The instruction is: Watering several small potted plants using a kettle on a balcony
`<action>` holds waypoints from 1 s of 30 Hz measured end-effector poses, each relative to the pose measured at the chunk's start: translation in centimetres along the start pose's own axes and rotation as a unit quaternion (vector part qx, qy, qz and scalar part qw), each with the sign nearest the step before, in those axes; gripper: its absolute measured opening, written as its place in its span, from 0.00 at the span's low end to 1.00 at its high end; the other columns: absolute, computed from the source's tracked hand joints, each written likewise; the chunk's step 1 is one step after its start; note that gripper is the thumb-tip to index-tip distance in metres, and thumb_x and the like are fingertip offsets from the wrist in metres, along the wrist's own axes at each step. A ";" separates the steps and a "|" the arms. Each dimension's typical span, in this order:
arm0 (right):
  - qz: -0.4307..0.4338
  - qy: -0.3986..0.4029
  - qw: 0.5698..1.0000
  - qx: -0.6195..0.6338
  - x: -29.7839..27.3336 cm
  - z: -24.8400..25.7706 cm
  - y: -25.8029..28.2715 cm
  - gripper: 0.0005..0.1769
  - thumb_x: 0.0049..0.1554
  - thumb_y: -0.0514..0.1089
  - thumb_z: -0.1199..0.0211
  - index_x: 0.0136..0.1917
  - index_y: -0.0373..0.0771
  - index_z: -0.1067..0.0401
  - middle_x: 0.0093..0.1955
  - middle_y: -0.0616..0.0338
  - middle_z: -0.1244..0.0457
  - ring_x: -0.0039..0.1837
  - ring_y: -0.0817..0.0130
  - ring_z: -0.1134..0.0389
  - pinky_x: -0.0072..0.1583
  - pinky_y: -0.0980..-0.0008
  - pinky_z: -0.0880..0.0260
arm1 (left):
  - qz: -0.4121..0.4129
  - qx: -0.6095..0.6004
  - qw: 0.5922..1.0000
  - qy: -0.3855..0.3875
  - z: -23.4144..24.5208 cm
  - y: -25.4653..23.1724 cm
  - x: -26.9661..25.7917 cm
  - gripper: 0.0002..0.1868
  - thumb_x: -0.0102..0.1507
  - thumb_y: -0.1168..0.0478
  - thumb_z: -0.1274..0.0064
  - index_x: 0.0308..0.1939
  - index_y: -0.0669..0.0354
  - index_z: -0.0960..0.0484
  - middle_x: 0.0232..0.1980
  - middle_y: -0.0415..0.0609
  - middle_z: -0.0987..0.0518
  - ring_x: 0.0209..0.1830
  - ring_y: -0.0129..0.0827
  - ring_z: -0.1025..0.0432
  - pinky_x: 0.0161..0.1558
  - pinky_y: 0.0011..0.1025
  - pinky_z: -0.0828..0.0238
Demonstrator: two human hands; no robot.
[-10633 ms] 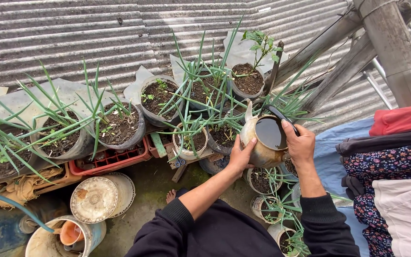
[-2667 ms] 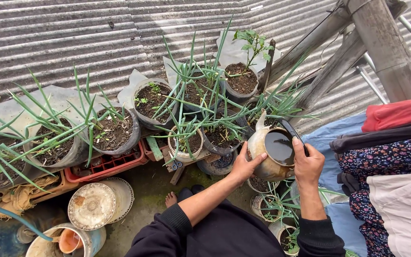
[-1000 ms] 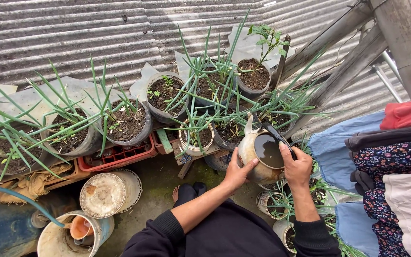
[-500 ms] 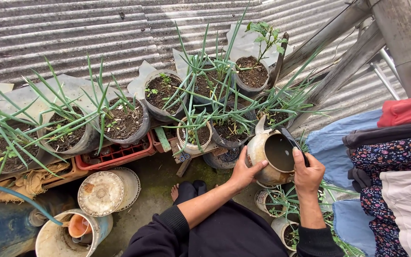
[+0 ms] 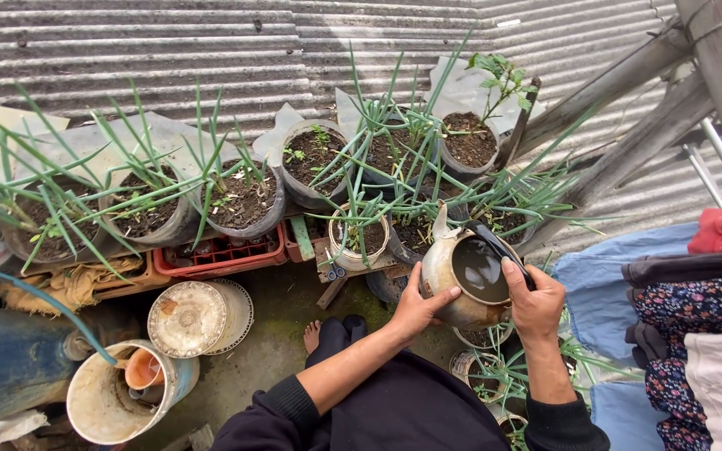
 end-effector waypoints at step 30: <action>-0.045 0.086 0.995 -0.006 -3.2 -7.5 5.4 0.27 0.62 0.49 0.30 0.25 0.42 0.33 0.19 0.62 0.48 0.27 0.81 0.50 0.31 0.79 0.53 | 0.021 -0.028 0.998 -0.043 6.6 0.2 -3.1 0.65 0.53 0.44 0.26 0.82 0.51 0.56 0.77 0.79 0.52 0.67 0.73 0.37 0.42 0.47 0.18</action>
Point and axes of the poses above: each hand's wrist, its own x-axis towards the middle knuckle, its own z-axis out of the back of the hand, y = z × x, the point moved 7 cm from there along x, towards the middle knuckle
